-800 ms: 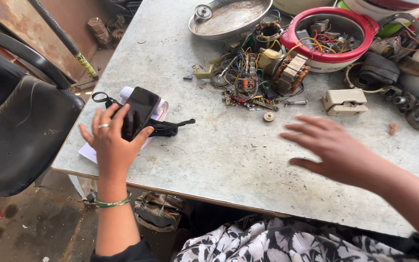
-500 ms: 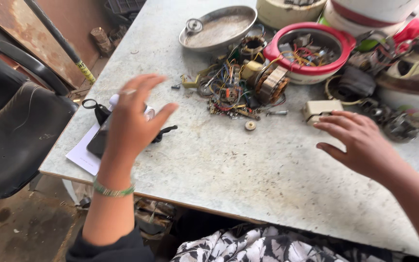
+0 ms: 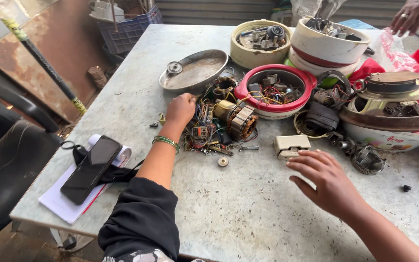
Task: The person sorts through various electronic components, moves a speaker, and uses a screwdriver to manipulate a small component on a metal tray.
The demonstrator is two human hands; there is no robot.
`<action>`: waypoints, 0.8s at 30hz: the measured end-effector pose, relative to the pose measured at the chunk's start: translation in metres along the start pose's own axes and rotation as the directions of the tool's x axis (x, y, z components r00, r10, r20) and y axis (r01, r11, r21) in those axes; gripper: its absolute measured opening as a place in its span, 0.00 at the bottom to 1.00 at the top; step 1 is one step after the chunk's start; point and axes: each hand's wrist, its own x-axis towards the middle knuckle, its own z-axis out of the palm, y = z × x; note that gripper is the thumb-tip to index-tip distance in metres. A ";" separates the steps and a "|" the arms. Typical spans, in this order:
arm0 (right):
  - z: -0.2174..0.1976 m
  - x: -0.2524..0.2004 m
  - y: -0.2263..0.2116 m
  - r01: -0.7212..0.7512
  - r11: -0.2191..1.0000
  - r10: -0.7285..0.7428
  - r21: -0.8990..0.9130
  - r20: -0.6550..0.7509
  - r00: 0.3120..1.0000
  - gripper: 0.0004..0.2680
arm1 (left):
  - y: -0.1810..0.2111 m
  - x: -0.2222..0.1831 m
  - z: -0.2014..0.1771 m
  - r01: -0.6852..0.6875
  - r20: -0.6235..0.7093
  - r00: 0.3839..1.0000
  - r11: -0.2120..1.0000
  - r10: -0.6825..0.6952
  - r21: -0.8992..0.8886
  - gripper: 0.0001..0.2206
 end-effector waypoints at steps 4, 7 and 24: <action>0.003 -0.001 -0.004 -0.036 0.998 0.034 0.046 0.055 0.998 0.12 | 0.011 0.005 -0.007 0.120 0.176 0.973 0.978 -0.150 0.173 0.16; 0.010 -0.001 0.000 -0.046 0.997 0.041 0.061 0.088 0.995 0.13 | 0.014 0.004 -0.008 0.087 0.233 0.962 0.968 -0.143 0.236 0.16; 0.002 0.003 -0.007 -0.119 0.993 0.120 0.028 -0.035 0.992 0.12 | -0.051 0.020 0.038 0.370 0.522 0.843 0.564 0.132 -0.739 0.17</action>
